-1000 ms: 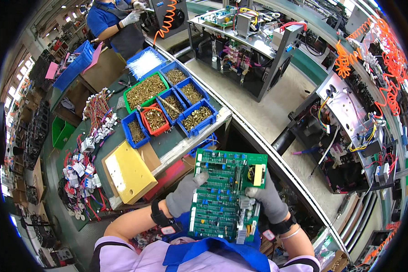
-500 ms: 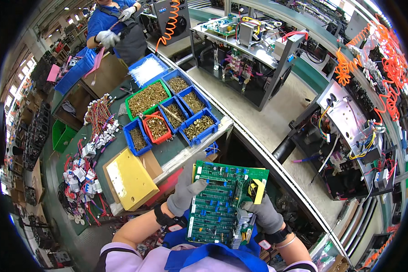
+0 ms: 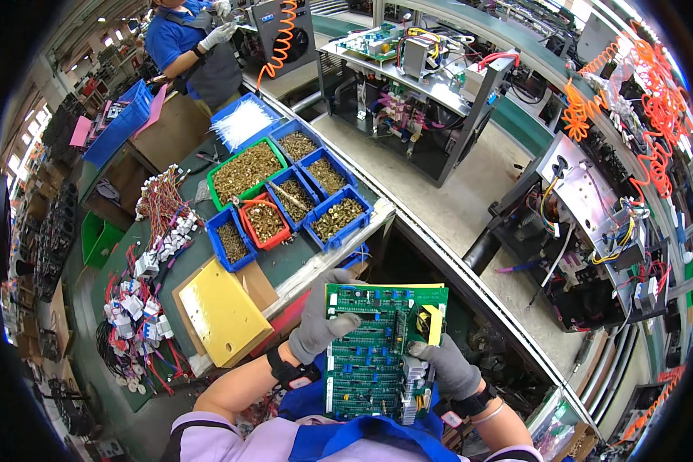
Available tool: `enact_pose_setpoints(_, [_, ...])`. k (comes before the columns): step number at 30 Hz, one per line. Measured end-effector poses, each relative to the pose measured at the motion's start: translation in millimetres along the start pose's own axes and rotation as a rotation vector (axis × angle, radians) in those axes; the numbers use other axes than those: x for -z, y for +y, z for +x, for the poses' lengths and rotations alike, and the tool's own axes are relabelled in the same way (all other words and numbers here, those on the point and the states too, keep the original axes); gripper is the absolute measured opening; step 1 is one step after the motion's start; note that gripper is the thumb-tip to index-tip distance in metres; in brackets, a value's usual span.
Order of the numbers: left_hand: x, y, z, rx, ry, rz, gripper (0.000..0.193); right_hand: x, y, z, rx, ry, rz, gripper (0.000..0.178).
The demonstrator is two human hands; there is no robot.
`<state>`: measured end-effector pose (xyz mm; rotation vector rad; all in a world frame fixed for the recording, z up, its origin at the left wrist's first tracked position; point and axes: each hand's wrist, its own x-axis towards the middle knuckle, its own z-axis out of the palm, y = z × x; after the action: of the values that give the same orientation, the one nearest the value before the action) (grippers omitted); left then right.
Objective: The worker is seen assembling internal components of solar power inverters, including installing circuit boards and connecting wiring using an air-powered screwdriver.
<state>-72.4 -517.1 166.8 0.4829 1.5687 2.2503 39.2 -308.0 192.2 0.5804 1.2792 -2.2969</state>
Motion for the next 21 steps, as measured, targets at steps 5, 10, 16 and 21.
enact_pose_setpoints(5, [4.1, 0.9, 10.6, -0.067, -0.093, -0.031, 0.058, -6.8, -0.8, -0.6, 0.009, -0.064, 0.250, 0.043])
enact_pose_setpoints(10, [11.1, 0.7, 20.7, -0.010, -0.189, -0.233, 0.064, -16.2, -2.2, -4.5, -0.026, 0.032, 0.151, 0.048])
enact_pose_setpoints(16, [-2.6, -6.2, 30.4, 0.086, -0.232, -0.434, 0.091, -23.1, -9.3, -19.0, 0.029, 0.135, 0.194, 0.047])
enact_pose_setpoints(21, [-13.2, -14.1, 46.2, 0.116, -0.321, -0.038, 0.101, -6.2, -8.6, -24.4, 0.134, 0.210, 0.119, 0.046])
